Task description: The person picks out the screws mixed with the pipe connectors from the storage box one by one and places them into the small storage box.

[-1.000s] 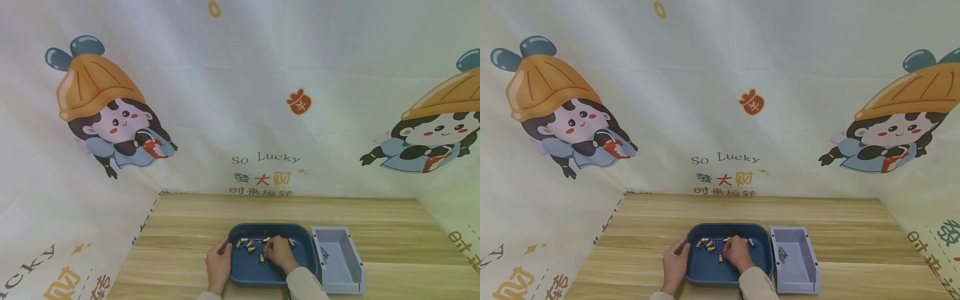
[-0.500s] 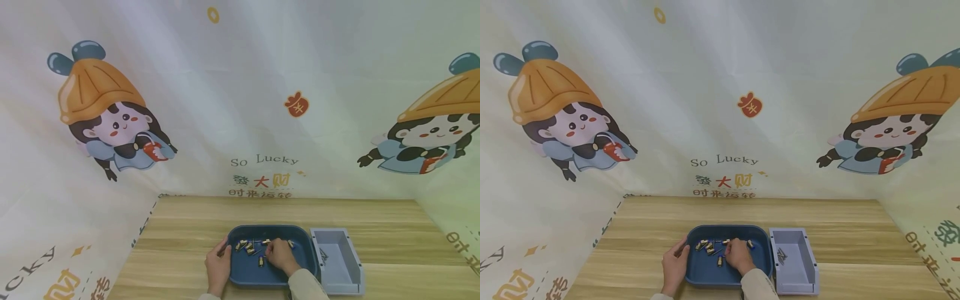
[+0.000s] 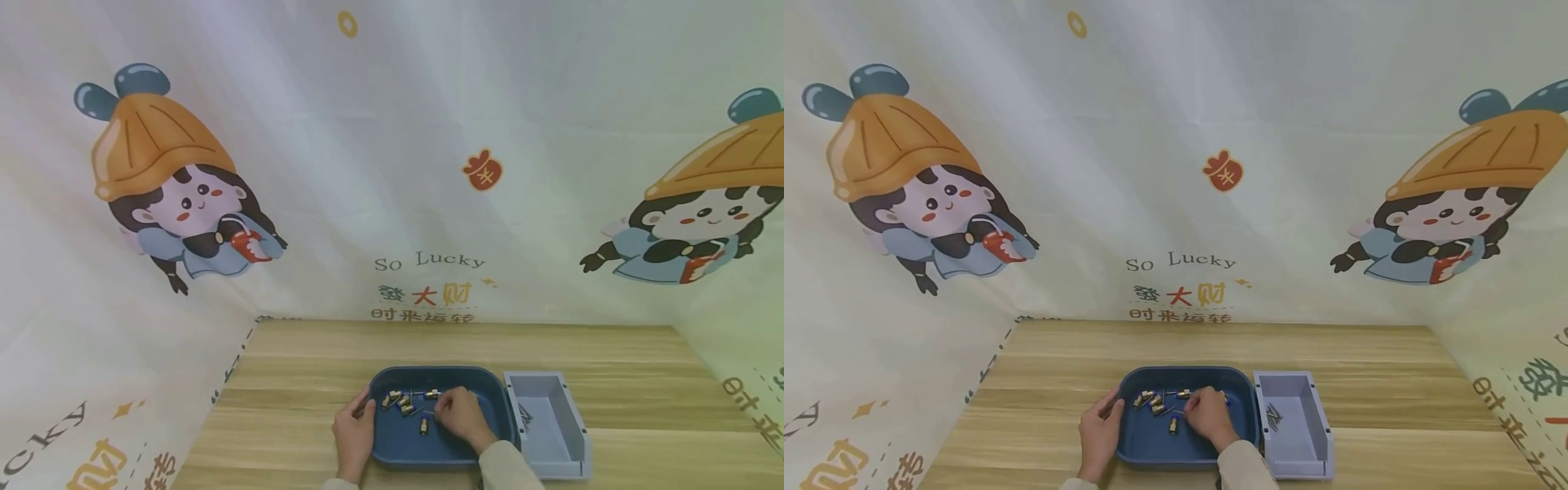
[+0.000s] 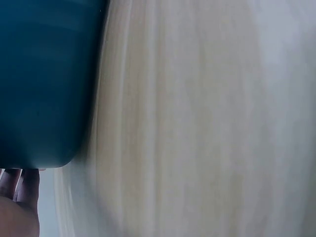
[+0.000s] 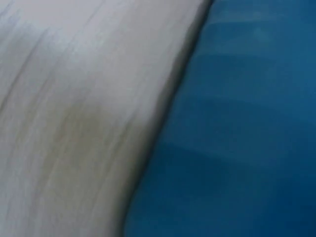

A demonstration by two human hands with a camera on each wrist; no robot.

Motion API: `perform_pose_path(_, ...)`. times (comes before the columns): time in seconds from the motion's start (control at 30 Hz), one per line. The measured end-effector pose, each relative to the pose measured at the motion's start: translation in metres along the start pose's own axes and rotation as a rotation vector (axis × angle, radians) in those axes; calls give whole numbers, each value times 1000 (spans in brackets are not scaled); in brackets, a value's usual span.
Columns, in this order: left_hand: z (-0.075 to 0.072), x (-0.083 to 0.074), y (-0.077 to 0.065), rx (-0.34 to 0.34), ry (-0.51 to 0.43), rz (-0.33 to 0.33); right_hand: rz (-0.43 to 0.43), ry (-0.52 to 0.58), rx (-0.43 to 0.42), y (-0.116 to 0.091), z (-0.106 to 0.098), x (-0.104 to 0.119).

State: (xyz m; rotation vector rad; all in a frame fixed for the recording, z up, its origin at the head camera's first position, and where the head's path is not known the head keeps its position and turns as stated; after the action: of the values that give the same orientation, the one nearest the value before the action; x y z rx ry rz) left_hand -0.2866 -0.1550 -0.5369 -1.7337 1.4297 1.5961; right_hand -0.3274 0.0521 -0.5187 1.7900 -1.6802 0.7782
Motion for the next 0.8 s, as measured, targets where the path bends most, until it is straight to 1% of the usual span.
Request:
perform_pose_path(0.1,-1,-2,0,0,-2,7,31,26,5,0,-5,2)
perform_pose_path(0.3,-1,-5,-1,3,-3,18,27,45,-4,-1,-14,6)
perform_pose_path(0.43,-1,-5,-1,4,-4,16,45,61,-6,-1,-21,6)
perform_pose_path(0.63,0,-3,0,-1,4,14,70,91,-46,-1,-35,4)
perform_pose_path(0.8,0,-1,0,1,11,-2,88,107,-64,-1,-49,1)
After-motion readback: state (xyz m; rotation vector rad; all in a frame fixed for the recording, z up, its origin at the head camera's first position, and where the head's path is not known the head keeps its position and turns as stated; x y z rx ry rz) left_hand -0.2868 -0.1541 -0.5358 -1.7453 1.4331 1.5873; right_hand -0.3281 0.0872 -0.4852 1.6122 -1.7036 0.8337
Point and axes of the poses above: each hand's wrist, its own y-axis towards the middle knuckle, its own z-axis out of the palm, x = y × z, the point moved 6 cm from there along y, towards the middle knuckle, and after that the axes turned 15 degrees about z, right-handed, at the moved point
